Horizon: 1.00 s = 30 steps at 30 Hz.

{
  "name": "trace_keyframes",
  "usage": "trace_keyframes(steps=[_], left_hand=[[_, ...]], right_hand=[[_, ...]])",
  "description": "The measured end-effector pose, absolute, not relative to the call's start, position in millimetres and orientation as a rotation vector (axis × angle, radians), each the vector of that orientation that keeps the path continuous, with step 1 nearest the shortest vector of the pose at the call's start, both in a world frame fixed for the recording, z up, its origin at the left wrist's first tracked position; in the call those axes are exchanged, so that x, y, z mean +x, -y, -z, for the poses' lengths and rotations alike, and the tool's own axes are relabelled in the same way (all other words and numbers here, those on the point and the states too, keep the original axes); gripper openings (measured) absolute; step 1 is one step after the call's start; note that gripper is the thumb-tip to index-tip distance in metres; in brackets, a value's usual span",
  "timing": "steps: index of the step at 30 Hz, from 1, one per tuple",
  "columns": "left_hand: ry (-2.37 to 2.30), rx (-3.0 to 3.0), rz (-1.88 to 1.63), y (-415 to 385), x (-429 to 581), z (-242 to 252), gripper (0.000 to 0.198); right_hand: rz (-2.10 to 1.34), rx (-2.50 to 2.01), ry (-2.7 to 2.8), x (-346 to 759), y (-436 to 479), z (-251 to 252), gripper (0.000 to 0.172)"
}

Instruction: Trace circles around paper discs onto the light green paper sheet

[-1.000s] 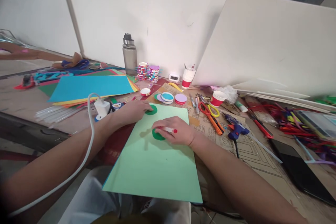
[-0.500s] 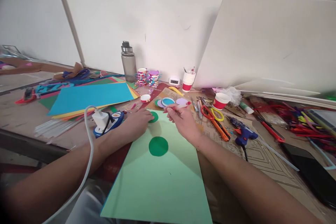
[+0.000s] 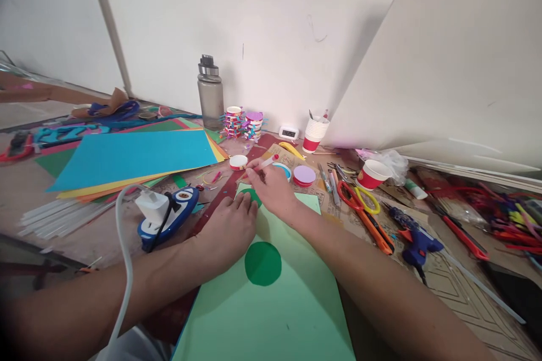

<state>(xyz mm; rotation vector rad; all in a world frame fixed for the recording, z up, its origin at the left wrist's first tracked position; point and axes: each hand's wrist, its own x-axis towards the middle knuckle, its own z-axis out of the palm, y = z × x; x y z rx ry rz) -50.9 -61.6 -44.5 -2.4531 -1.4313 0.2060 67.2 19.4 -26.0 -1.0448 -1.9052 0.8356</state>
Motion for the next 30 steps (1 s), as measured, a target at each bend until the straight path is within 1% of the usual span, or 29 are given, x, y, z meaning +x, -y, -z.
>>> trace_keyframes(steps=[4, 7, 10, 13, 20, 23, 26, 30], left_hand=[[1.436, -2.453, -0.16, 63, -52, 44, 0.038], [1.398, -2.466, -0.102, 63, -54, 45, 0.031], [1.378, -2.443, -0.079, 62, -55, 48, 0.031], [1.382, -2.44, -0.068, 61, -55, 49, 0.031], [1.432, -2.452, -0.111, 62, -53, 39, 0.033], [1.415, -2.468, -0.182, 63, -52, 37, 0.034], [1.394, -2.45, -0.199, 62, -51, 40, 0.04], [1.356, -2.448, -0.187, 61, -50, 44, 0.04]], right_hand=[[-0.828, -1.029, 1.878, 68, -26, 44, 0.025], [-0.722, -1.04, 1.833, 73, -26, 51, 0.027], [-0.57, -1.011, 1.784, 74, -24, 54, 0.026], [-0.518, -0.97, 1.791, 74, -22, 55, 0.025], [-0.725, -0.813, 1.597, 79, -30, 39, 0.028], [-0.757, -0.829, 1.623, 81, -34, 30, 0.025], [-0.766, -0.91, 1.747, 79, -34, 32, 0.016], [-0.668, -0.976, 1.951, 73, -29, 41, 0.011]])
